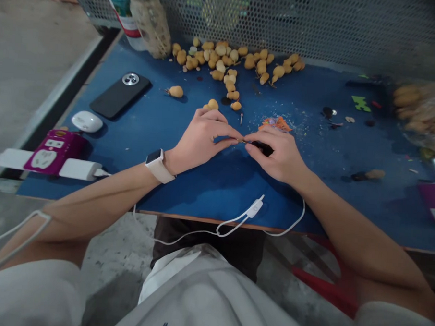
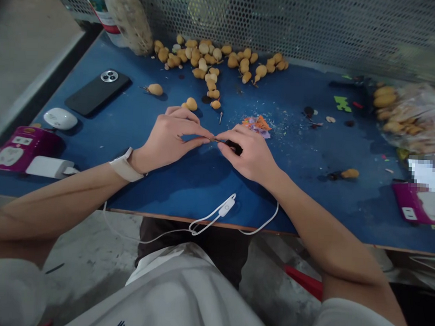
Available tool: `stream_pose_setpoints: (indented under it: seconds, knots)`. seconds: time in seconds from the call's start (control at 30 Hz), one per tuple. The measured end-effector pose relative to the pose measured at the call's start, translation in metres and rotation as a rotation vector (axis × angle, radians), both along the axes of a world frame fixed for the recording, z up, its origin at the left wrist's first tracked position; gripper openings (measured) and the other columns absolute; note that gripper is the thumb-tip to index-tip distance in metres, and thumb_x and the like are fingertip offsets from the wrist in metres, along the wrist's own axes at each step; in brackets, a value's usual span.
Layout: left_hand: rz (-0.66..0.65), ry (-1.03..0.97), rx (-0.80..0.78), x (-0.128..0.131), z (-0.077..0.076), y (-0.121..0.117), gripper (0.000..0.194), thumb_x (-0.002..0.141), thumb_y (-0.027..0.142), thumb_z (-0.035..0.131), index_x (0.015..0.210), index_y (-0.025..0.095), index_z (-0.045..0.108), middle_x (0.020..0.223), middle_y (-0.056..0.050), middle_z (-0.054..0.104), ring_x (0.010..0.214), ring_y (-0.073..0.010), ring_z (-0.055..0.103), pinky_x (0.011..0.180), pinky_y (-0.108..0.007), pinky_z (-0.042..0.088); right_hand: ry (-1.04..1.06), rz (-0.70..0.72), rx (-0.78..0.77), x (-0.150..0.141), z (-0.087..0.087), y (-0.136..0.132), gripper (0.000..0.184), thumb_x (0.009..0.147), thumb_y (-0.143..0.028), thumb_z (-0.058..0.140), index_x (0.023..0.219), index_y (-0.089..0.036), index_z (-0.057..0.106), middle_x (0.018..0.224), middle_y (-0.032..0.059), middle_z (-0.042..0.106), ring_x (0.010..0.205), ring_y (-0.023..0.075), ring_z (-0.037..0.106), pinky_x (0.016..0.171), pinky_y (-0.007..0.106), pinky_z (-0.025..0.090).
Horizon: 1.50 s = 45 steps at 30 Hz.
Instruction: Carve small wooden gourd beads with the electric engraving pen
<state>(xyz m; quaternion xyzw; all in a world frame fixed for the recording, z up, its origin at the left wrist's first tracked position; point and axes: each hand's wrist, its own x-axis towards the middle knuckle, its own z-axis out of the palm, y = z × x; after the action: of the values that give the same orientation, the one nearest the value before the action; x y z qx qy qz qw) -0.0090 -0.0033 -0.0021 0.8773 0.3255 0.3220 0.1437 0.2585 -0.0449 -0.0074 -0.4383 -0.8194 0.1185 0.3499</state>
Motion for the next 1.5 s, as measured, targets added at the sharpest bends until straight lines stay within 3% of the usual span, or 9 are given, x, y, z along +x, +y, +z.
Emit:
stream_pose_setpoints:
  seconds: [0.3,0.67,0.9,1.23,1.37,1.5]
  knots:
    - [-0.009,0.0,-0.021,0.0018,0.0009,-0.0004,0.014,0.109,0.031,0.08,0.115,0.03,0.093,0.106,-0.004,0.088,0.116,-0.0298,0.079,0.121,-0.056,0.052,0.046,-0.019,-0.074,0.0033,0.0036,-0.0018,0.027,0.086,-0.024,0.083,0.113,-0.028,0.08,0.104,0.0043,0.089,0.086,0.0275,0.084,0.086,0.045,0.072]
    - [-0.017,-0.004,-0.032,0.0021,0.0032,-0.0006,0.017,0.107,0.026,0.078,0.113,0.031,0.093,0.107,-0.002,0.089,0.114,-0.0274,0.08,0.115,-0.051,0.055,0.038,0.03,-0.1,0.0035,0.0024,-0.0017,0.021,0.1,-0.033,0.084,0.12,-0.03,0.086,0.113,0.0035,0.093,0.101,0.0308,0.09,0.097,0.048,0.075]
    - [-0.04,-0.033,-0.072,0.0027,0.0047,-0.0008,0.015,0.106,0.026,0.079,0.112,0.03,0.092,0.108,-0.003,0.091,0.113,-0.0281,0.081,0.105,-0.048,0.061,0.102,0.026,-0.132,0.0035,0.0012,-0.002,0.027,0.096,-0.035,0.089,0.122,-0.029,0.084,0.115,0.0054,0.093,0.109,0.0341,0.091,0.103,0.054,0.076]
    - [-0.122,-0.045,-0.021,0.0057,0.009,-0.0087,0.018,0.113,0.026,0.069,0.113,0.028,0.086,0.118,-0.004,0.089,0.118,-0.0267,0.082,0.115,-0.049,0.061,0.211,0.056,-0.203,-0.0013,-0.0009,-0.0041,0.026,0.094,-0.035,0.088,0.118,-0.028,0.081,0.111,0.0049,0.092,0.102,0.0312,0.091,0.102,0.052,0.077]
    - [-0.059,-0.016,0.018,0.006,0.0056,-0.0064,0.017,0.111,0.03,0.074,0.125,0.025,0.082,0.126,-0.009,0.086,0.129,-0.0326,0.078,0.124,-0.059,0.056,0.233,0.036,-0.208,-0.0016,0.0008,-0.0051,0.024,0.092,-0.036,0.09,0.111,-0.028,0.079,0.106,0.0042,0.091,0.095,0.0295,0.091,0.098,0.05,0.078]
    - [-0.039,0.037,0.013,0.0047,0.0022,-0.0046,0.009,0.108,0.028,0.077,0.112,0.024,0.084,0.114,-0.009,0.086,0.131,-0.0348,0.076,0.129,-0.064,0.051,0.21,0.014,-0.188,-0.0006,0.0019,-0.0047,0.025,0.089,-0.038,0.093,0.107,-0.027,0.079,0.101,0.0044,0.089,0.09,0.0289,0.089,0.093,0.048,0.078]
